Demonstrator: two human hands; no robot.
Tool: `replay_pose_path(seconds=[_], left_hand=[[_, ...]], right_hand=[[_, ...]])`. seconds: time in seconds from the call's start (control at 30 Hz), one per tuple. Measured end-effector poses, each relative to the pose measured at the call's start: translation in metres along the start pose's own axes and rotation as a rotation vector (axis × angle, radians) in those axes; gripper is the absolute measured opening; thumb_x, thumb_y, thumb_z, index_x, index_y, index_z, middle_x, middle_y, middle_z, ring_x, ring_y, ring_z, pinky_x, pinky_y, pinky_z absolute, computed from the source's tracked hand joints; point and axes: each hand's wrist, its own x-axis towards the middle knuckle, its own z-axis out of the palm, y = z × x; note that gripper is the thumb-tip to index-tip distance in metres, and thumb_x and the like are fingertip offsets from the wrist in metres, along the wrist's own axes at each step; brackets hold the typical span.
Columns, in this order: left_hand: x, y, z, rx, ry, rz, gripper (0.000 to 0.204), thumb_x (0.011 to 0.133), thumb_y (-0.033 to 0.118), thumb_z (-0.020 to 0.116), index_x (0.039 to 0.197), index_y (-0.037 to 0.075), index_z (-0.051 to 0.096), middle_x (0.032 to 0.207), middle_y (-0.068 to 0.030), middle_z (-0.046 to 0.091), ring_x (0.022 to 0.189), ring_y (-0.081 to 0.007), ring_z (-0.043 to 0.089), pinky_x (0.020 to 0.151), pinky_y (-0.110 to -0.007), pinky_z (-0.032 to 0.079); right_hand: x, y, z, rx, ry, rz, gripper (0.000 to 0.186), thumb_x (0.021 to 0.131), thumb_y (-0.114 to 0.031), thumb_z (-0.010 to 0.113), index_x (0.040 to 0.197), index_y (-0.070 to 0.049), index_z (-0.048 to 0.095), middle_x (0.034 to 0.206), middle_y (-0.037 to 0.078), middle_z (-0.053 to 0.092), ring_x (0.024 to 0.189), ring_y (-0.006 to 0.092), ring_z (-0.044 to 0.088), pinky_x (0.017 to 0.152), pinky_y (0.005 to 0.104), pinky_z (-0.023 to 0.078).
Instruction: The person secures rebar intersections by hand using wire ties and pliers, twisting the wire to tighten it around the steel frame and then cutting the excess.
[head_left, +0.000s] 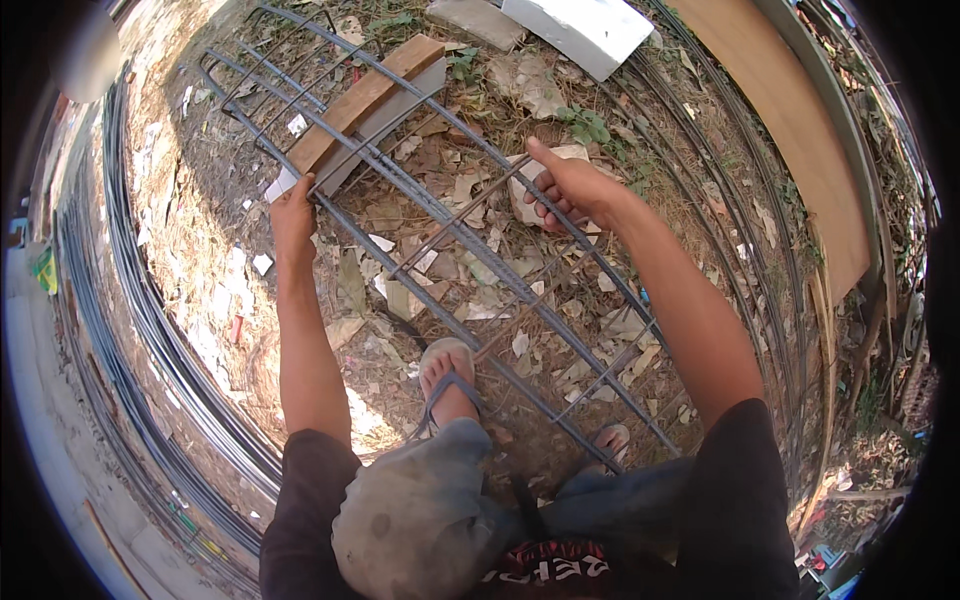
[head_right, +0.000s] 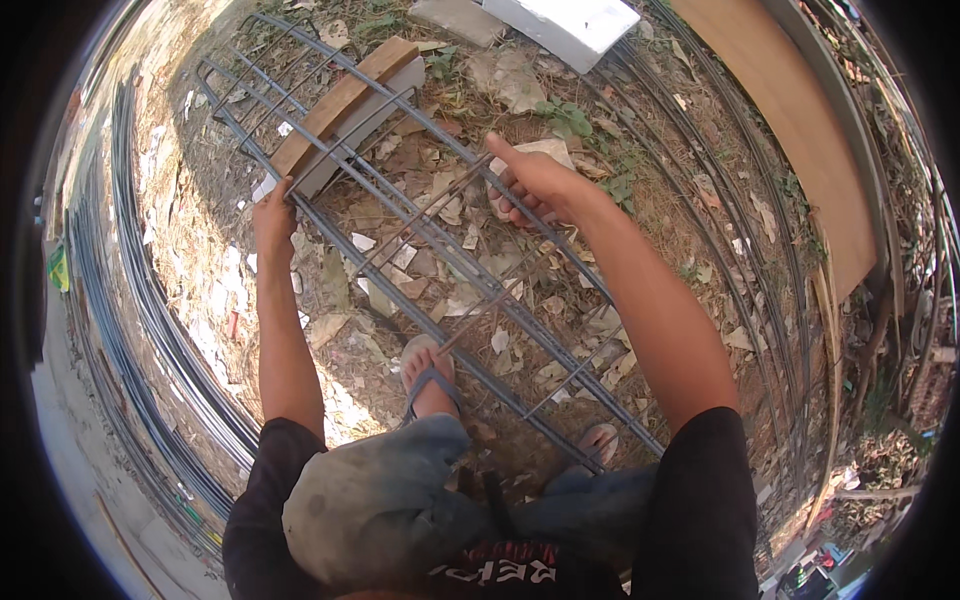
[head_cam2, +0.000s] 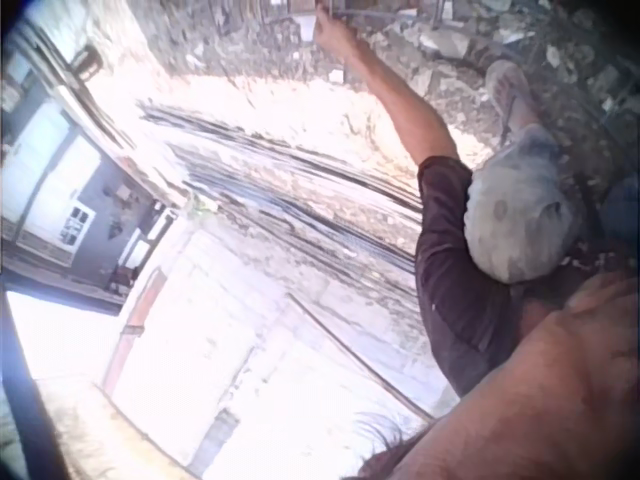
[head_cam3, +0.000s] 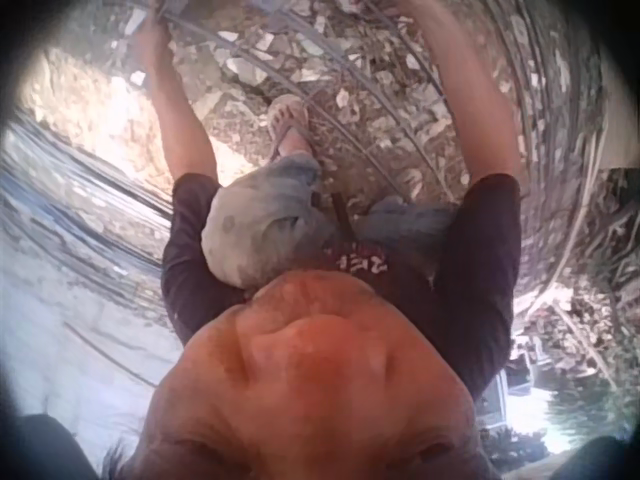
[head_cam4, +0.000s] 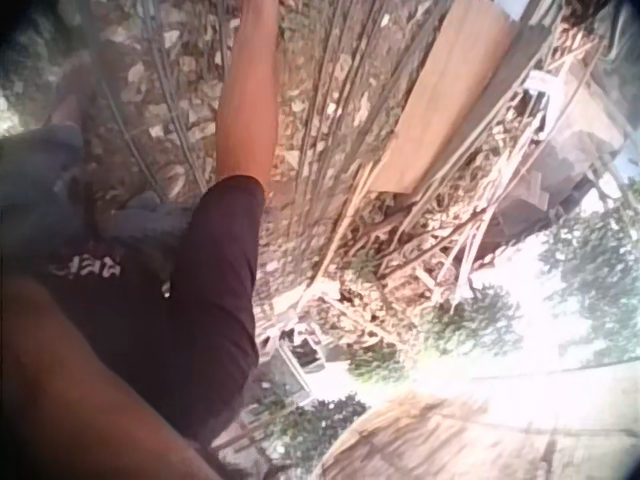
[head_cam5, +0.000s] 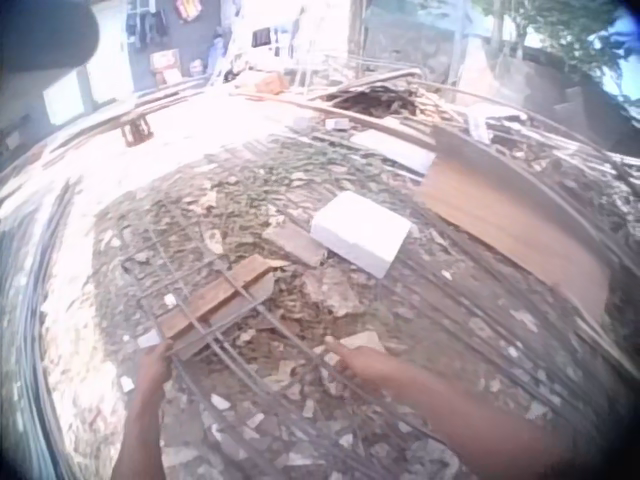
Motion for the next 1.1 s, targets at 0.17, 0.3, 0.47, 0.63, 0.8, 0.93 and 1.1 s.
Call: replay_pose_path(seconds=[0.17, 0.3, 0.47, 0.63, 0.8, 0.93, 1.1], left_hand=[[-0.002, 0.006, 0.004, -0.010, -0.011, -0.017, 0.027, 0.088, 0.031, 0.072, 0.080, 0.006, 0.067, 0.054, 0.0068, 0.042, 0.042, -0.0055, 0.031, 0.041, -0.026, 0.020], [-0.002, 0.007, -0.001, -0.062, -0.042, 0.012, 0.025, 0.089, 0.029, 0.072, 0.078, 0.007, 0.066, 0.053, 0.0070, 0.040, 0.040, -0.0054, 0.029, 0.040, -0.026, 0.018], [0.004, -0.001, -0.002, -0.052, -0.077, -0.001, 0.025, 0.090, 0.028, 0.070, 0.081, 0.005, 0.067, 0.053, 0.0068, 0.038, 0.040, -0.0057, 0.028, 0.039, -0.026, 0.018], [0.007, 0.003, -0.001, -0.062, -0.088, -0.010, 0.027, 0.090, 0.030, 0.070, 0.079, 0.007, 0.062, 0.054, 0.0064, 0.038, 0.041, -0.0049, 0.028, 0.038, -0.024, 0.019], [0.024, -0.003, -0.014, -0.075, -0.082, -0.045, 0.023, 0.095, 0.028, 0.064, 0.100, 0.006, 0.070, 0.066, 0.0044, 0.045, 0.044, -0.0033, 0.031, 0.037, -0.021, 0.020], [0.020, -0.005, -0.005, -0.098, -0.165, 0.007, 0.025, 0.092, 0.029, 0.069, 0.088, 0.004, 0.068, 0.063, 0.0049, 0.044, 0.041, -0.0038, 0.029, 0.037, -0.023, 0.017], [0.035, 0.001, -0.019, -0.006, -0.188, -0.085, 0.023, 0.096, 0.027, 0.064, 0.101, 0.006, 0.072, 0.065, 0.0061, 0.045, 0.043, -0.0016, 0.028, 0.037, -0.022, 0.015]], right_hand=[[0.011, -0.001, -0.004, 0.108, 0.118, 0.005, 0.068, 0.094, -0.068, 0.048, 0.072, -0.004, 0.052, 0.058, 0.000, 0.047, 0.042, 0.0096, 0.040, 0.041, 0.0278, 0.038], [0.021, 0.010, 0.007, 0.161, 0.155, -0.084, 0.067, 0.091, -0.069, 0.052, 0.068, -0.006, 0.050, 0.054, -0.001, 0.042, 0.042, 0.0090, 0.038, 0.041, 0.0274, 0.036], [0.010, 0.006, -0.001, 0.070, 0.110, -0.090, 0.077, 0.090, -0.077, 0.043, 0.074, -0.002, 0.056, 0.055, 0.001, 0.047, 0.044, 0.0112, 0.046, 0.043, 0.0274, 0.042], [0.010, 0.005, -0.001, 0.034, 0.130, -0.096, 0.079, 0.090, -0.078, 0.040, 0.076, -0.002, 0.058, 0.058, 0.001, 0.049, 0.045, 0.0122, 0.050, 0.046, 0.0271, 0.046], [0.001, 0.008, -0.027, -0.369, 0.113, -0.313, 0.083, 0.092, -0.073, 0.043, 0.108, 0.005, 0.067, 0.091, 0.017, 0.070, 0.082, 0.0227, 0.069, 0.062, 0.0334, 0.053], [-0.062, 0.050, -0.114, -0.993, 0.544, -0.511, 0.069, 0.094, -0.061, 0.051, 0.120, 0.001, 0.065, 0.106, 0.019, 0.070, 0.095, 0.0301, 0.069, 0.080, 0.0408, 0.053], [-0.175, 0.160, -0.126, -0.966, 0.470, -0.172, 0.065, 0.092, -0.063, 0.052, 0.108, -0.002, 0.068, 0.098, 0.018, 0.069, 0.097, 0.0328, 0.067, 0.085, 0.0457, 0.053]])
